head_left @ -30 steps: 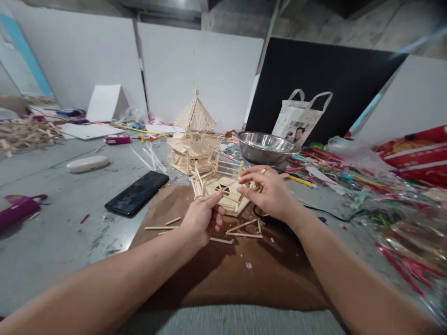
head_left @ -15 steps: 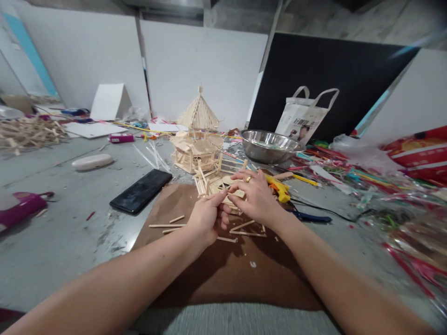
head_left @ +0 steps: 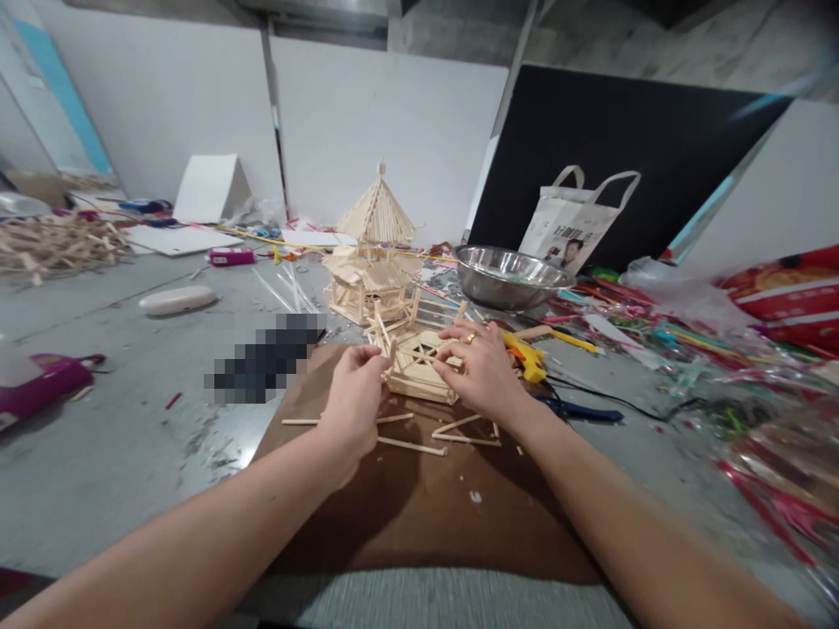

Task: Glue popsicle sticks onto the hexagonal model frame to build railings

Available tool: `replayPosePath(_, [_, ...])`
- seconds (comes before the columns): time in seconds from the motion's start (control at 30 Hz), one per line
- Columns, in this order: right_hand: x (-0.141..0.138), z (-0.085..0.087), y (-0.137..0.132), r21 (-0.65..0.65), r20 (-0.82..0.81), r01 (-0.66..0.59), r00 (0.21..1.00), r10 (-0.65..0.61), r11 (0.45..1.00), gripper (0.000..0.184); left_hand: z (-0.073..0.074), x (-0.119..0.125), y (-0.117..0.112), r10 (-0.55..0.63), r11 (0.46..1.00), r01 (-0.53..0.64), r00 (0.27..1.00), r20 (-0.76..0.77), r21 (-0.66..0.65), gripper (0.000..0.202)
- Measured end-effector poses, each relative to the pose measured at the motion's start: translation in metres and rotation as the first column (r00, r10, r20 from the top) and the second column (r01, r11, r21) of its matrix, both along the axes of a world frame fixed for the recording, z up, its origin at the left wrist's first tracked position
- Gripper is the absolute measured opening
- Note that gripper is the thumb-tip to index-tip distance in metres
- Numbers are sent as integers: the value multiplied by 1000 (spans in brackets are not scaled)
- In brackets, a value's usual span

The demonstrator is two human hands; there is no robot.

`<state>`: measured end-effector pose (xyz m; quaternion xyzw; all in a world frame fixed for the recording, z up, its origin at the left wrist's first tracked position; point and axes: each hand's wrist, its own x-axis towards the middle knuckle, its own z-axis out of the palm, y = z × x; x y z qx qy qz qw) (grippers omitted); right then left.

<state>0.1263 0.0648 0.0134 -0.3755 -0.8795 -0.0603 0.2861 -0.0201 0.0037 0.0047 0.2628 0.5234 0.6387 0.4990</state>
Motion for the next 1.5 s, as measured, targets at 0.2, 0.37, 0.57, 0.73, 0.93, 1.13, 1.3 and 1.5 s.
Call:
replayPosePath(0.2, [-1, -2, 1, -2, -16, 0, 1000, 0, 1000, 14, 0, -6, 7, 1, 1000, 2, 991, -132, 22, 40])
replayPosePath(0.37, [-2, -2, 0, 15, 6, 18, 1000, -18, 1000, 14, -4, -8, 9, -115, 992, 125, 962, -248, 23, 52])
replayPosePath(0.57, [-3, -2, -1, 31, 29, 38, 999, -38, 999, 15, -14, -13, 17, -143, 985, 167, 933, -332, 46, 55])
replayPosePath(0.73, [-3, -2, -1, 33, 30, 32, 999, -33, 999, 16, -20, -15, 20, -127, 986, 158, 922, -365, 56, 55])
replayPosePath(0.93, [-3, -3, -1, 33, 23, 33, 999, -34, 999, 16, -22, -16, 21, -116, 985, 156, 910, -399, 70, 53])
replayPosePath(1.13, [-4, -3, -2, 37, 29, 36, 999, -37, 999, 16, -20, -15, 20, -124, 984, 169, 877, -464, 58, 52])
replayPosePath(1.3, [-4, -2, -2, 31, 31, 46, 998, -47, 998, 15, -20, -16, 20, -124, 980, 187, 832, -540, 63, 51])
replayPosePath(1.5, [-4, -2, -3, 24, 31, 57, 998, -58, 998, 16, -23, -18, 23, -103, 978, 194, 751, -652, 69, 50])
